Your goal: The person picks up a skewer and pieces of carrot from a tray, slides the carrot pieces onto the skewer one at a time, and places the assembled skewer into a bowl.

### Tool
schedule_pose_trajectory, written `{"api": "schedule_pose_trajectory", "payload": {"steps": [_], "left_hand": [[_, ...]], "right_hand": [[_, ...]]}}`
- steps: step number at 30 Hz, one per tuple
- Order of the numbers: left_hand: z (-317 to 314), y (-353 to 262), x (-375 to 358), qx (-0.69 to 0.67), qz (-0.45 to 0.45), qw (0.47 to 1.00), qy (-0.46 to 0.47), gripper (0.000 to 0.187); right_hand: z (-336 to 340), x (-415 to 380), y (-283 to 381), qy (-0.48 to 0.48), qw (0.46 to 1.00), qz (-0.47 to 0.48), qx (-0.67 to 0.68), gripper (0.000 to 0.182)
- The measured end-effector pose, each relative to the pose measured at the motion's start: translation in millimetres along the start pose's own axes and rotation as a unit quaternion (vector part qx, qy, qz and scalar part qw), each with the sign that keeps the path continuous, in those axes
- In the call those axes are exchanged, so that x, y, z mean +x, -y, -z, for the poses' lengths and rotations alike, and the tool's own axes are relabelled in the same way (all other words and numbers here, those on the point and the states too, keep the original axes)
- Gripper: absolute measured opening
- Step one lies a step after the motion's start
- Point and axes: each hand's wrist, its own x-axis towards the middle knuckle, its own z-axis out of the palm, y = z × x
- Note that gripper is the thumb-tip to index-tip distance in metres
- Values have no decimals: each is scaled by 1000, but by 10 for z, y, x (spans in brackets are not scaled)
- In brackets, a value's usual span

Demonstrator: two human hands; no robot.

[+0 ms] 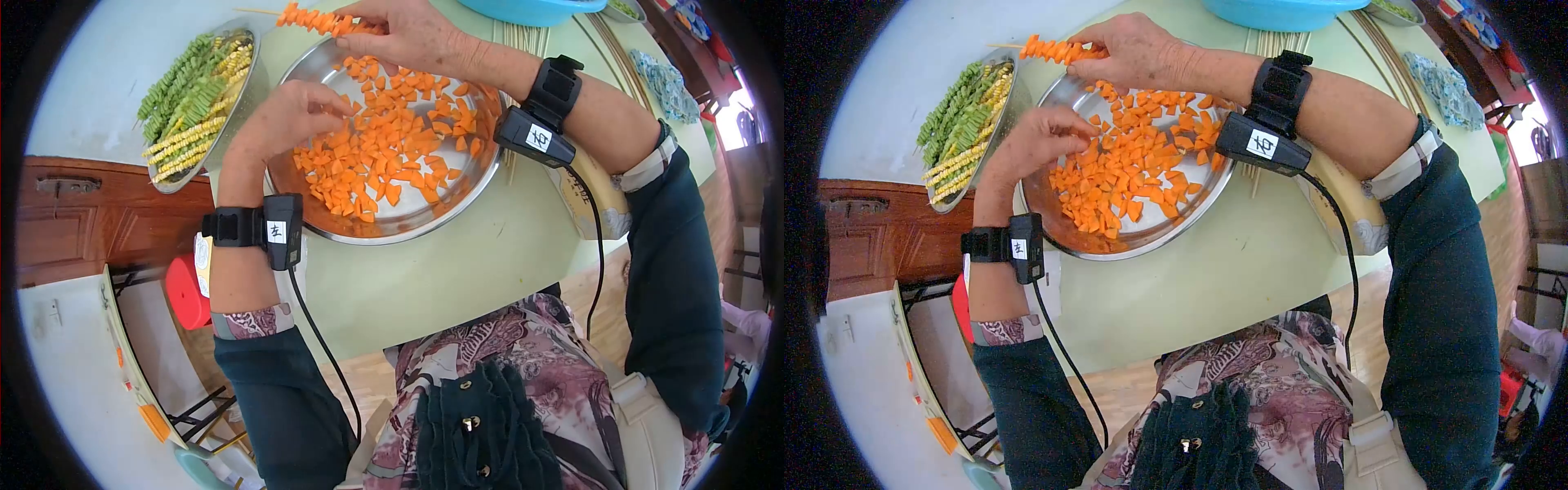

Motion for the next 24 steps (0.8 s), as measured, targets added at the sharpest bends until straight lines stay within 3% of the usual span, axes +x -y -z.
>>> {"api": "schedule_pose_trajectory", "payload": {"steps": [5, 11, 14, 16, 19, 24], "left_hand": [[-8, -52, -31, -51, 41, 997, 48, 21], [-11, -144, -45, -84, 74, 993, -32, 21], [-26, -105, -15, -42, 16, 999, -29, 19], [-99, -126, 7, 5, -76, 997, 26, 21], [-218, -219, 64, 80, -82, 988, 104, 25], [-260, -248, 62, 77, -72, 986, 128, 24]], "right_hand": [[30, -2, 48, 22, 1000, -8, 11, 44], [17, -13, 52, 16, 1000, -1, 7, 43], [7, -12, 50, 16, 1000, 4, 19, 42], [5, -11, 54, 15, 1000, 1, 15, 43], [18, -23, 71, 17, 1000, -5, 21, 43], [15, -12, 61, 17, 999, -5, 27, 43]]}}
